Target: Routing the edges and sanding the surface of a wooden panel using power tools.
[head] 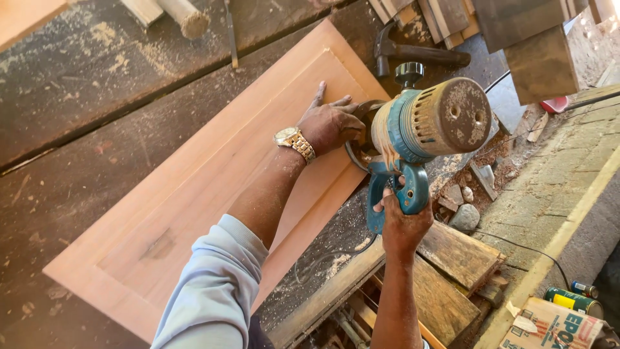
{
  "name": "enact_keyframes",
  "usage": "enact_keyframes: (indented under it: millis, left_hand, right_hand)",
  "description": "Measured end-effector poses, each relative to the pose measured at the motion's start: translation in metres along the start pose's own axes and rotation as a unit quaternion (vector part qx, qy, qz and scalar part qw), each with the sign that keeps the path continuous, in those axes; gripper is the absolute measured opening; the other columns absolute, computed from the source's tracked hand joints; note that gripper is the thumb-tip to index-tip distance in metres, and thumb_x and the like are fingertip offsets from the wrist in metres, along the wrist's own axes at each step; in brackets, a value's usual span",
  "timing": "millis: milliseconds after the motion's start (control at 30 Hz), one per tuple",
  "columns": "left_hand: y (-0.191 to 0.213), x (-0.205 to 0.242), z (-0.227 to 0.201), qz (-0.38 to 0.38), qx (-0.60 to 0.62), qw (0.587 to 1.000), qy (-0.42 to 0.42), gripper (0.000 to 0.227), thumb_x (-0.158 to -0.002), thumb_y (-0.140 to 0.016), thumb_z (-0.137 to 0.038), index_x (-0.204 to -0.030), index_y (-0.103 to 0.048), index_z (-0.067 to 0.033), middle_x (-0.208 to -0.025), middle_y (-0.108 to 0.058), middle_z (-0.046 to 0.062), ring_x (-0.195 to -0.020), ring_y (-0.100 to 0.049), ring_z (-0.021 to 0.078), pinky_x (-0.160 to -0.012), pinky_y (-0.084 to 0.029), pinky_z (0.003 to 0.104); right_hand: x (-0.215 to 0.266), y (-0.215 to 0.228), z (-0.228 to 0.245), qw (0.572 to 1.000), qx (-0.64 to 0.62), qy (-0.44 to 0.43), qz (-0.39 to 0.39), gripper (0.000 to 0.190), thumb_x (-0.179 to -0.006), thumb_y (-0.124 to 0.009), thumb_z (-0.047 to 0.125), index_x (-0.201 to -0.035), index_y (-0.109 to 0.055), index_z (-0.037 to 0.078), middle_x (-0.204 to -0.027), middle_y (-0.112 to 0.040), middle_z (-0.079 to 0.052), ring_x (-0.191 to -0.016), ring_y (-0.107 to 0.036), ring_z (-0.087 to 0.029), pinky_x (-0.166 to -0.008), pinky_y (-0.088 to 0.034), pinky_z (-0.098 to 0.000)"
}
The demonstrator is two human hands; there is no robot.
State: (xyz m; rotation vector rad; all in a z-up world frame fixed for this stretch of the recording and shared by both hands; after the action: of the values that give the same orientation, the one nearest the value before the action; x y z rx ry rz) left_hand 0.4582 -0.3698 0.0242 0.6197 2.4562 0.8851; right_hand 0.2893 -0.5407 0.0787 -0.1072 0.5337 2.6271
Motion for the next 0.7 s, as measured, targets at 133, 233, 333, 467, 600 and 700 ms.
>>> enact_keyframes:
  millis: [133,233,333,467,600,700]
  left_hand:
    - [-0.007,-0.015,0.006,0.021,0.008,1.000,0.010,0.014,-0.092,-0.069,-0.032,-0.104,-0.077,-0.0319,-0.141,-0.060,-0.005,-0.143,-0.045,0.0275,-0.117,0.000,0.077]
    - [-0.008,-0.027,0.003,0.004,0.000,1.000,-0.011,0.018,-0.088,-0.068,-0.030,-0.105,-0.077,-0.0297,-0.149,-0.055,-0.005,-0.140,-0.047,0.0285,-0.114,-0.002,0.077]
    - [-0.012,-0.030,0.014,0.022,0.001,0.999,0.032,0.014,-0.094,-0.068,-0.034,-0.104,-0.078,-0.0335,-0.146,-0.055,-0.005,-0.145,-0.046,0.0258,-0.120,-0.001,0.076]
    - [-0.010,-0.042,0.006,0.008,0.000,1.000,-0.001,0.016,-0.091,-0.068,-0.033,-0.104,-0.077,-0.0321,-0.146,-0.056,-0.007,-0.143,-0.046,0.0276,-0.117,-0.002,0.076]
    - [0.001,-0.047,-0.001,-0.001,-0.003,1.000,-0.008,0.013,-0.090,-0.067,-0.031,-0.099,-0.077,-0.0319,-0.140,-0.060,-0.006,-0.138,-0.047,0.0284,-0.113,-0.001,0.078]
    - [0.004,-0.050,-0.005,0.035,-0.015,0.999,0.027,0.010,-0.095,-0.066,-0.037,-0.095,-0.076,-0.0327,-0.123,-0.066,-0.006,-0.140,-0.049,0.0236,-0.119,-0.004,0.075]
  right_hand:
    - [-0.017,0.000,-0.006,1.000,0.012,-0.007,-0.007,0.033,-0.093,-0.069,-0.004,-0.125,-0.061,-0.002,-0.109,-0.071,-0.016,-0.067,-0.070,-0.017,-0.056,-0.064,-0.0314]
    - [-0.028,0.001,-0.007,1.000,0.017,-0.016,-0.014,0.034,-0.091,-0.069,-0.005,-0.124,-0.061,-0.003,-0.114,-0.070,-0.014,-0.065,-0.070,-0.017,-0.053,-0.062,-0.0303]
    - [-0.031,0.003,-0.008,1.000,0.012,-0.001,-0.012,0.035,-0.092,-0.069,-0.006,-0.126,-0.060,-0.003,-0.117,-0.069,-0.015,-0.072,-0.070,-0.015,-0.056,-0.064,-0.0300]
    - [-0.041,0.004,-0.007,1.000,0.010,-0.009,-0.017,0.035,-0.092,-0.068,-0.006,-0.126,-0.061,-0.004,-0.112,-0.071,-0.016,-0.066,-0.069,-0.016,-0.054,-0.062,-0.0301]
    - [-0.049,0.004,-0.009,1.000,0.000,0.003,-0.018,0.034,-0.092,-0.068,-0.006,-0.125,-0.060,-0.005,-0.114,-0.069,-0.016,-0.067,-0.068,-0.015,-0.055,-0.062,-0.0298]
    - [-0.056,0.005,-0.011,1.000,-0.002,-0.013,-0.023,0.035,-0.092,-0.069,-0.005,-0.126,-0.060,-0.005,-0.112,-0.070,-0.016,-0.065,-0.068,-0.015,-0.054,-0.060,-0.0289]
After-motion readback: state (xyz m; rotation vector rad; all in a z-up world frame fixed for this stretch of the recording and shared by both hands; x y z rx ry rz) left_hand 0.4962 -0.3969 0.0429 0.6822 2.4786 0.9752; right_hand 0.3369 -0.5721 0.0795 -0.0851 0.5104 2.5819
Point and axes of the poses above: each hand's wrist, its own x-axis away from the middle knuckle, its own y-axis out of the back of the hand, z = x × y, the point moved 10 cm from there along -x, towards the middle knuckle
